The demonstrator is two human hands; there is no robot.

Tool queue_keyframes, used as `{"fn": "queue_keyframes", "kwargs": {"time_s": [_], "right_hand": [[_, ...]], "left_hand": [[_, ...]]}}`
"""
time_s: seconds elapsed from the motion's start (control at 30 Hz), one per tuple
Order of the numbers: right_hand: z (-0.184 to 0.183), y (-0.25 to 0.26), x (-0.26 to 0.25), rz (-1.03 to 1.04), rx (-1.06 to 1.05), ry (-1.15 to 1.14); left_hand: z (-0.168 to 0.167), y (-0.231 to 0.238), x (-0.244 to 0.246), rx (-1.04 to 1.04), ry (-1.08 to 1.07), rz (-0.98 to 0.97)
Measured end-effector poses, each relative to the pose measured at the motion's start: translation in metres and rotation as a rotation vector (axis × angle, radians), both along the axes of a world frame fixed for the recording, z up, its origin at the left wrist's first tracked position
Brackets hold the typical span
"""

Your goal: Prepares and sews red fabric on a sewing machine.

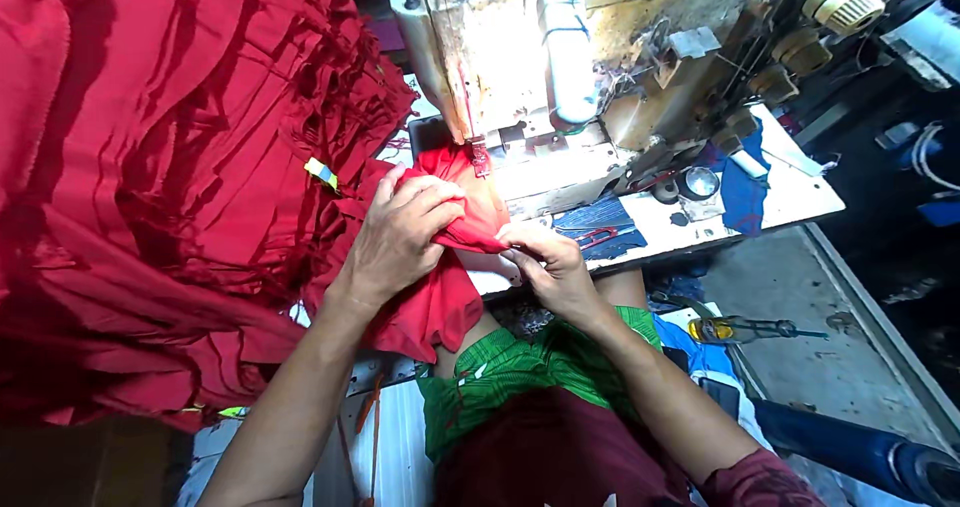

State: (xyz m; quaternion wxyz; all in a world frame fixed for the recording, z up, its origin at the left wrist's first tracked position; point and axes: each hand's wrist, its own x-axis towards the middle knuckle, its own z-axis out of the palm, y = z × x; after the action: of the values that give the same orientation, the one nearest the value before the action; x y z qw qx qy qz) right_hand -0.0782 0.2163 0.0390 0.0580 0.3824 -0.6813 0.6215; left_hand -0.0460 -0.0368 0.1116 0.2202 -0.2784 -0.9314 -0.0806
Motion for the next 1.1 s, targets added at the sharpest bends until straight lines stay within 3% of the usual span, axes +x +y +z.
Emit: {"fn": "queue_keyframes", "kwargs": {"time_s": [0.33,0.6,0.77,0.97,1.1], "right_hand": [[0.007,-0.021,-0.024,-0.06,-0.003,-0.044],[0.011,-0.023,-0.029,-0.021,-0.019,-0.064],[0.013,0.012,-0.019,-0.115,0.071,0.037],[0.004,0.104,-0.028,-0.413,0.193,0.103],[0.003,0.131,-0.033,-0.462,0.392,0.204]], "left_hand": [[0.001,0.001,-0.008,0.076,0.014,0.066],[-0.016,0.008,-0.008,0.217,-0.034,0.129],[-0.027,0.012,-0.006,0.187,-0.013,0.161],[-0.038,0.017,-0.009,0.176,-0.008,0.186],[-0.042,0.02,-0.01,0.193,0.008,0.215]]}}
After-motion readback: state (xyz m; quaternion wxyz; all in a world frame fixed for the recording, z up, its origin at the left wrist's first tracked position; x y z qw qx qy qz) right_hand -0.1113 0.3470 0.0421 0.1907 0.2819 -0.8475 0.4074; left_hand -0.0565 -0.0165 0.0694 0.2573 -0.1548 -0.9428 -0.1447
